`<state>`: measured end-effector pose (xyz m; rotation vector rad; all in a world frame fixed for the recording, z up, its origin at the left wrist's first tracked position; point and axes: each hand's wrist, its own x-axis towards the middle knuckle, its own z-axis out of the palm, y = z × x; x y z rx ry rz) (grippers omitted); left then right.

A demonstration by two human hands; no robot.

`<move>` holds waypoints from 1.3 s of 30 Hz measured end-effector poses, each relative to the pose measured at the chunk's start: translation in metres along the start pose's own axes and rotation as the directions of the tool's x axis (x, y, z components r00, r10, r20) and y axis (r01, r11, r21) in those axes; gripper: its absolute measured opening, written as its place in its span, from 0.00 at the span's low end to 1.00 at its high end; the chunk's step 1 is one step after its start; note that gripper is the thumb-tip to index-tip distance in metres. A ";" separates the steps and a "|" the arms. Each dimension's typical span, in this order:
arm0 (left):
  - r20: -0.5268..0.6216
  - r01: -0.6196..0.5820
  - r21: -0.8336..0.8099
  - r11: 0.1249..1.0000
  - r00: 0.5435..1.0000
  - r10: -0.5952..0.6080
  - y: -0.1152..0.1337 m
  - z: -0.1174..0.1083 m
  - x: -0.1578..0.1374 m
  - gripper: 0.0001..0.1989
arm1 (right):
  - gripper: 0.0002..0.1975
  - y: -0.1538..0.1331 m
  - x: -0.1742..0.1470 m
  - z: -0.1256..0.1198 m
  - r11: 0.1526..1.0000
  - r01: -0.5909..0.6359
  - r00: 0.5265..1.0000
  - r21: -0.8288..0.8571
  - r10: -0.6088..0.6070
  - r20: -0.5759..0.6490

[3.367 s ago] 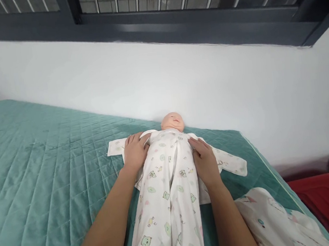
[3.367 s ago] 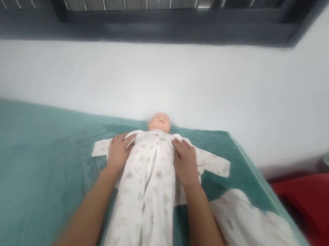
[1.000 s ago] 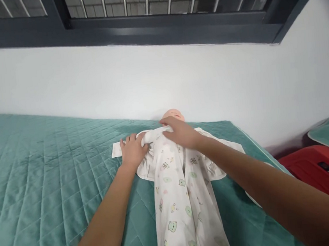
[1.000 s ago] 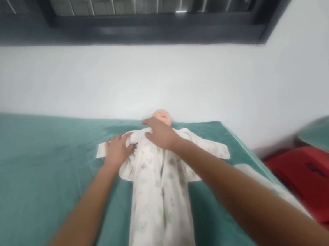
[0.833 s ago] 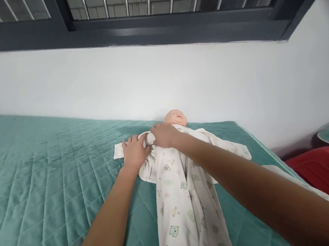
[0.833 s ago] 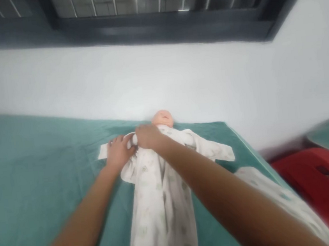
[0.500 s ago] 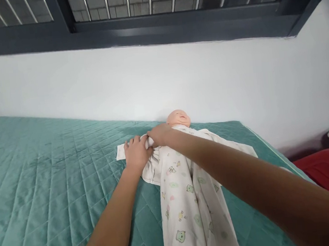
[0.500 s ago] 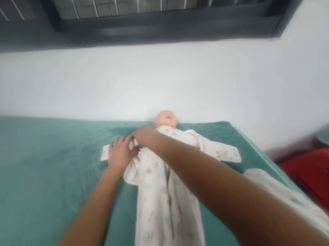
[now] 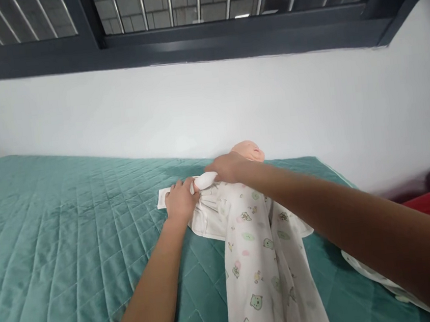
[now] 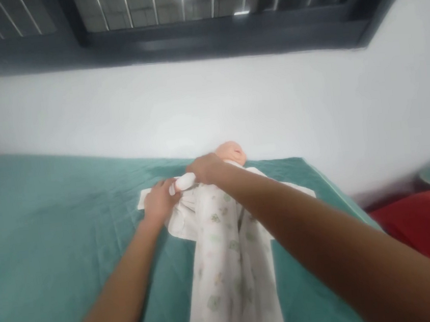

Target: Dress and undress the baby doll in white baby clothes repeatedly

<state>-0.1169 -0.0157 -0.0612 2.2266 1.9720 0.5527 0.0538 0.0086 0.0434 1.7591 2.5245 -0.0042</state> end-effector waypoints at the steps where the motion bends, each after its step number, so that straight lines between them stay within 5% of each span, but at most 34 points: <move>1: 0.004 0.004 0.004 1.000 1.000 -0.004 -0.001 0.000 0.000 0.21 | 0.04 0.003 -0.001 -0.001 0.999 -0.034 0.999 0.029 0.034 0.002; 6: 0.030 -0.008 0.030 1.000 1.000 0.007 -0.005 0.003 0.001 0.21 | 0.08 0.015 -0.005 -0.001 0.961 -0.223 0.975 0.163 0.215 0.063; 13: 0.047 -0.020 0.079 0.997 0.999 0.016 -0.008 0.007 0.003 0.19 | 0.08 0.024 -0.011 -0.002 0.994 -0.043 0.999 0.100 0.043 0.000; 19: -0.021 0.010 0.061 0.998 1.000 -0.008 -0.004 0.005 0.005 0.18 | 0.10 0.006 -0.013 -0.004 0.999 0.028 0.994 -0.023 -0.026 0.109; 28: -0.075 -0.190 0.017 0.982 0.979 0.191 -0.005 0.005 0.011 0.20 | 0.14 -0.014 0.001 0.009 0.999 0.036 0.990 -0.036 -0.030 0.137; 35: -0.094 -0.081 0.036 0.996 0.992 0.084 -0.007 0.004 0.010 0.18 | 0.27 0.006 -0.016 0.022 0.991 0.042 0.997 0.125 -0.033 -0.072; 39: -0.103 -0.024 0.005 1.000 0.994 0.024 -0.010 0.001 0.011 0.18 | 0.22 0.026 -0.056 0.027 0.928 -0.052 0.927 0.369 0.182 -0.329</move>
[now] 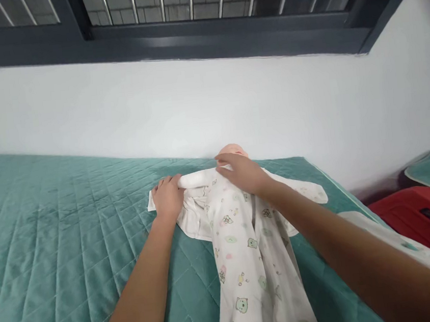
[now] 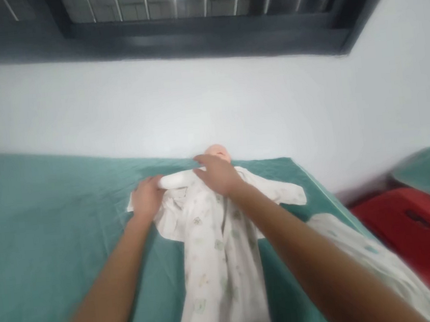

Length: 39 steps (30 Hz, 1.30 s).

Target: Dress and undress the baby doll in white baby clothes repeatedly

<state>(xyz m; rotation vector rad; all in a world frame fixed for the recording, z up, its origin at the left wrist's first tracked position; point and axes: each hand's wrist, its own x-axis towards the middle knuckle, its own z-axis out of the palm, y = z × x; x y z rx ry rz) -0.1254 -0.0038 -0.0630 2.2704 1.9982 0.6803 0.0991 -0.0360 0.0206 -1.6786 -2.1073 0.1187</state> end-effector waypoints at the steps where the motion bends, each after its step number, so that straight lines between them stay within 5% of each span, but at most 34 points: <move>1: -0.005 0.008 -0.002 1.000 1.000 -0.008 -0.001 0.000 0.000 0.17 | 0.21 0.009 -0.010 -0.003 0.997 -0.063 0.995 0.049 0.066 -0.074; 5: -0.016 0.029 -0.009 1.000 0.999 -0.029 -0.003 0.001 0.001 0.17 | 0.21 0.055 -0.048 -0.001 0.943 -0.296 0.917 0.153 0.325 -0.232; 10: 0.082 0.036 -0.016 0.999 0.996 -0.035 -0.004 0.007 0.001 0.17 | 0.21 0.094 -0.077 0.026 0.908 -0.408 0.887 -0.091 0.371 -0.273; 16: -0.003 -0.082 0.133 0.988 0.997 0.083 0.014 0.010 -0.011 0.25 | 0.20 0.101 -0.084 0.026 0.868 -0.479 0.846 -0.129 0.418 -0.331; 23: -0.080 -0.273 0.127 0.954 0.955 0.285 0.028 0.024 -0.002 0.24 | 0.16 0.107 -0.084 0.021 0.825 -0.562 0.765 -0.055 0.494 -0.412; 39: -0.137 -0.184 0.159 0.970 0.969 0.206 0.012 0.018 0.006 0.21 | 0.17 0.126 -0.085 0.027 0.800 -0.589 0.692 0.115 0.573 -0.438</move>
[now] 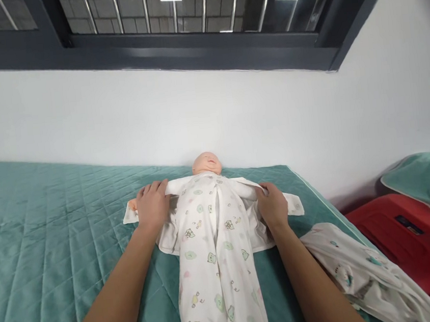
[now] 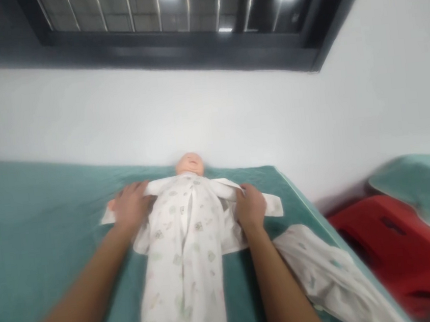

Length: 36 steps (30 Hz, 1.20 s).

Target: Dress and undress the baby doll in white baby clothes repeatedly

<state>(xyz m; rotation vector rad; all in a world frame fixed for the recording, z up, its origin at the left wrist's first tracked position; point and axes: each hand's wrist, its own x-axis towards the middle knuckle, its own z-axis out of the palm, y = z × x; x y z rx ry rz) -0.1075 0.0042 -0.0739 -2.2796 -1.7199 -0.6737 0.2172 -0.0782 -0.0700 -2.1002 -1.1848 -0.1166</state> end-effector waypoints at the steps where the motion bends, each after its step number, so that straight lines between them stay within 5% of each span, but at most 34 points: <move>1: 0.004 0.010 -0.003 1.000 1.000 -0.010 -0.002 0.000 0.000 0.22 | 0.17 0.000 0.001 0.000 1.000 -0.009 1.000 0.001 0.009 0.010; 13: 0.084 0.047 -0.055 0.997 0.996 -0.042 0.007 -0.002 -0.007 0.27 | 0.18 -0.007 0.002 -0.001 0.990 -0.119 0.987 -0.069 0.126 0.103; 16: -0.007 0.018 -0.252 0.967 1.000 -0.020 0.014 -0.014 -0.015 0.23 | 0.19 -0.009 0.002 -0.003 0.989 -0.125 0.984 -0.082 0.134 0.114; 20: -0.087 -0.002 -0.599 0.801 0.994 -0.062 0.039 -0.048 -0.018 0.17 | 0.19 -0.013 0.001 -0.004 0.988 -0.111 0.984 -0.106 0.124 0.131; 23: -0.037 -0.124 -0.688 0.715 0.990 0.136 0.076 -0.075 -0.005 0.15 | 0.19 -0.016 0.001 -0.006 0.987 -0.108 0.980 -0.120 0.126 0.154; 26: 0.106 -0.337 -0.587 0.736 0.870 0.482 0.122 -0.086 0.020 0.13 | 0.19 -0.017 0.001 -0.007 0.987 -0.107 0.976 -0.119 0.127 0.177; 28: 0.269 -0.462 -0.407 0.788 0.764 0.587 0.152 -0.082 0.038 0.11 | 0.18 -0.016 0.002 -0.008 0.988 -0.107 0.975 -0.110 0.126 0.181; 31: 0.513 -0.534 -0.260 0.805 0.630 0.584 0.191 -0.065 0.058 0.12 | 0.17 -0.012 0.003 -0.007 0.993 -0.068 0.979 -0.093 0.085 0.184; 36: 0.593 -0.545 -0.246 0.801 0.570 0.569 0.227 -0.037 0.071 0.16 | 0.16 -0.006 0.002 -0.007 0.994 0.007 0.984 -0.111 0.012 0.176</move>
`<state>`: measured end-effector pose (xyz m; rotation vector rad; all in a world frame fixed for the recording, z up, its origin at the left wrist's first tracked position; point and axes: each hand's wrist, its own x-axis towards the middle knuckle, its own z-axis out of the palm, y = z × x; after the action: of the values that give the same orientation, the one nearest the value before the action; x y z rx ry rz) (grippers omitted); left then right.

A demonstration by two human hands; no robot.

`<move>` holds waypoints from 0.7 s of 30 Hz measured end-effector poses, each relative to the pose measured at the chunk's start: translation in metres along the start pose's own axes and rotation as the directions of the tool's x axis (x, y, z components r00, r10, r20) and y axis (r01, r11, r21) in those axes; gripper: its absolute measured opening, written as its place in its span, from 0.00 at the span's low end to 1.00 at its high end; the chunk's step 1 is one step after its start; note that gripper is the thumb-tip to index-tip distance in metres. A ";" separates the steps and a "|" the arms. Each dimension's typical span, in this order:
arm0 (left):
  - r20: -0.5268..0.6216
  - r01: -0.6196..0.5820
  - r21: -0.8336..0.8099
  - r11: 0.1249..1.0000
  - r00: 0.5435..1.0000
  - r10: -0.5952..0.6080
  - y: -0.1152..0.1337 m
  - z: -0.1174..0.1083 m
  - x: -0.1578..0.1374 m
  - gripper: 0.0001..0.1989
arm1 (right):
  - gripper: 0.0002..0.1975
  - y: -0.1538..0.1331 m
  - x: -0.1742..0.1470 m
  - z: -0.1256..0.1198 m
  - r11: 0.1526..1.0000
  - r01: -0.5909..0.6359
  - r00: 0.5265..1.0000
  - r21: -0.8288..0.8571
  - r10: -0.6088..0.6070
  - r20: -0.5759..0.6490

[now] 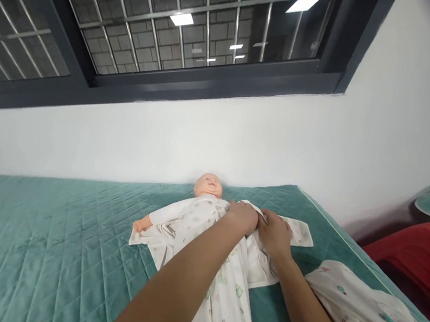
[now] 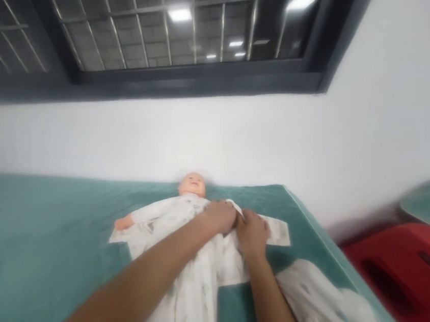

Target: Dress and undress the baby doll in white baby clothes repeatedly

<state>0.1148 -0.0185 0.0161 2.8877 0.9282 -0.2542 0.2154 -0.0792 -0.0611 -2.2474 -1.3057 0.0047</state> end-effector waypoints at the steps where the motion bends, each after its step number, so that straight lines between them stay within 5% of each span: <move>1: 0.019 0.007 0.003 1.000 1.000 -0.007 0.001 0.002 0.005 0.17 | 0.15 0.000 0.000 0.000 1.000 0.011 1.000 -0.008 -0.011 -0.001; 9: 0.044 0.080 0.037 0.996 0.996 -0.081 0.007 0.012 0.030 0.18 | 0.15 -0.003 0.001 -0.007 0.999 0.037 0.999 -0.036 -0.036 0.019; 21: -0.074 0.048 0.083 0.995 0.996 -0.042 -0.002 0.012 0.015 0.19 | 0.16 0.006 0.005 -0.006 0.990 -0.032 0.999 0.138 0.031 0.009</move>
<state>0.1241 -0.0100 0.0013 2.9741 1.0198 -0.1982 0.2249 -0.0803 -0.0575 -2.1518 -1.2341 0.1115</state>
